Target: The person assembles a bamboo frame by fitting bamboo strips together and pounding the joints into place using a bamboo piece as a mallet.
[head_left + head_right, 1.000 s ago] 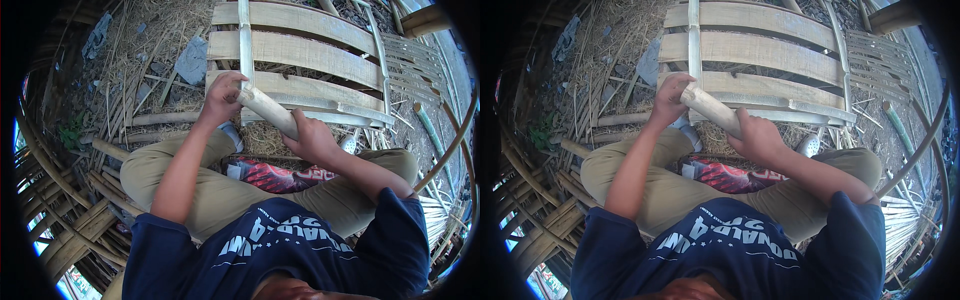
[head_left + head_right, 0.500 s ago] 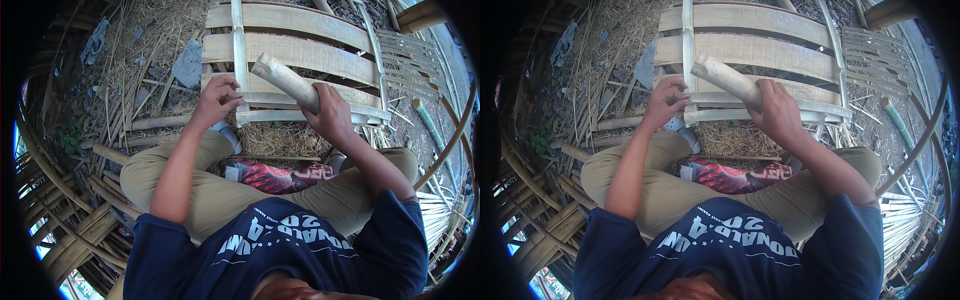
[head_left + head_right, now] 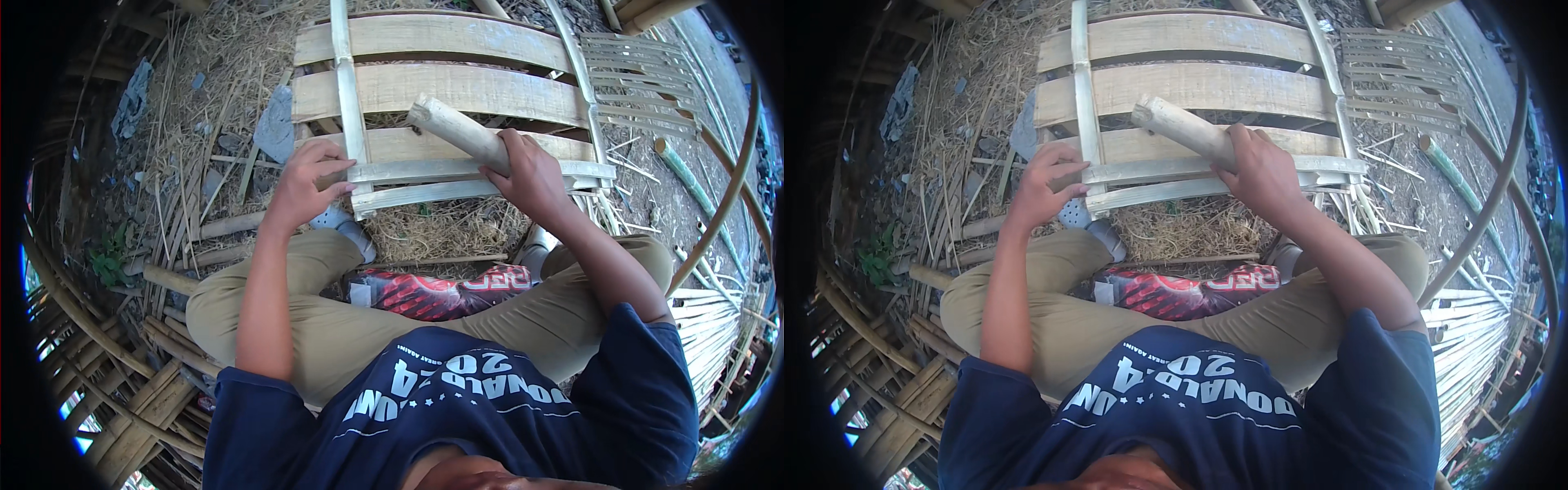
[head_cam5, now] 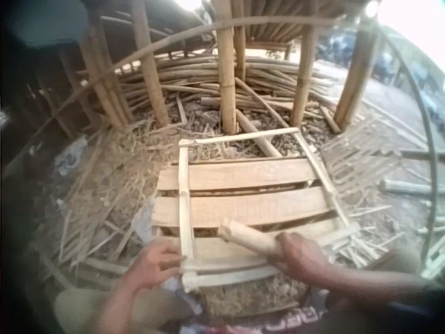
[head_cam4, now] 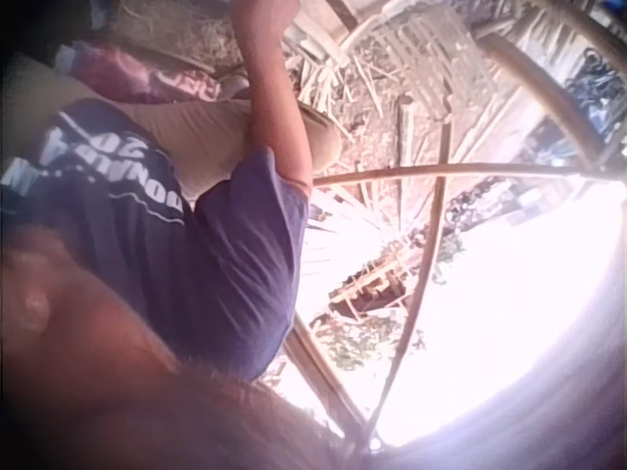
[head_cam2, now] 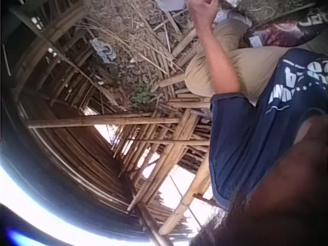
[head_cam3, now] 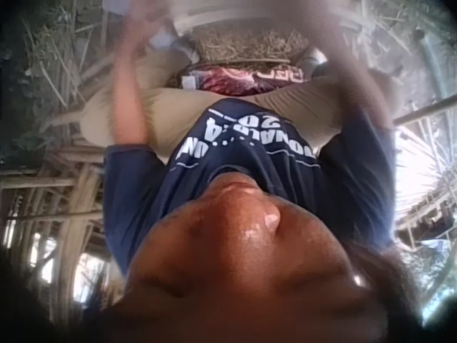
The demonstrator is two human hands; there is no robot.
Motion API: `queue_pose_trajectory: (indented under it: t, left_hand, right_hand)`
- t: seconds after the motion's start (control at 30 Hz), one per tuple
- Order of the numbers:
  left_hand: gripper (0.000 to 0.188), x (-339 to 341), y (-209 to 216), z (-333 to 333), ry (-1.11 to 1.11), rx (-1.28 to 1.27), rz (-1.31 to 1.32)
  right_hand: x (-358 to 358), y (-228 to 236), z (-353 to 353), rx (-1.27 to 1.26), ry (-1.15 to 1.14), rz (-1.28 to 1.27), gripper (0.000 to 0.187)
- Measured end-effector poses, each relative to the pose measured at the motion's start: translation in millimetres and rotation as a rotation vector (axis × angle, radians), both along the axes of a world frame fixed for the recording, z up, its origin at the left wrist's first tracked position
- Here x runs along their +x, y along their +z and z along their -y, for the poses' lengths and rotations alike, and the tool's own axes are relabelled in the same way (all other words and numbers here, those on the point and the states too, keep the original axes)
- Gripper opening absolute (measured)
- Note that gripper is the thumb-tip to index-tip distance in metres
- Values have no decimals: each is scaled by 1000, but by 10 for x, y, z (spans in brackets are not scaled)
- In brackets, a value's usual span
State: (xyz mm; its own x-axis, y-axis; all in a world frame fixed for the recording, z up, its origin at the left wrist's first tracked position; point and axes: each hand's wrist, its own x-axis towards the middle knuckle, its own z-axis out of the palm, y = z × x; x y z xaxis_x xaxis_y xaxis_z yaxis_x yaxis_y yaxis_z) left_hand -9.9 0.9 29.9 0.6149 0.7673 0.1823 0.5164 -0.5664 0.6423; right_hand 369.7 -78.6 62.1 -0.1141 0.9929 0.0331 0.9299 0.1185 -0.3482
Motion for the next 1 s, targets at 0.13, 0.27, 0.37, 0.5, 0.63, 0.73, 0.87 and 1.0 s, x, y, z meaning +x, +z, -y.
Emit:
queue_pose_trajectory:
  t: [0.13, 0.27, 0.37, 0.5, 0.63, 0.73, 0.87, 1.0]
  left_hand:
    - [36, 36, 59, 1, -7, 21, 0]
    - [35, 65, 33, 8, 15, 16, 15]
    - [34, 77, 35, 19, 38, 5, -9]
    - [33, 80, 21, 36, 38, 42, -1]
    - [31, 116, 81, 50, 39, 24, 14]
    - [31, 135, 89, 69, 36, 20, 16]
    - [31, 152, 99, 86, 27, 30, 3]
    - [32, 150, 51, 84, 34, 26, 31]
  right_hand:
    - [54, 16, -20, -40, -6, 13, 54]
    - [106, 50, -23, -86, 45, 57, 54]
    - [135, 26, -37, -112, 77, 61, 52]
    - [127, 63, -74, -191, 78, 89, 51]
    - [185, 35, -119, -134, 96, 69, 50]
    - [203, 32, -169, -119, 120, 81, 50]
    - [234, 15, -231, -52, 168, 91, 50]
    - [281, -27, -252, -45, 175, 98, 49]
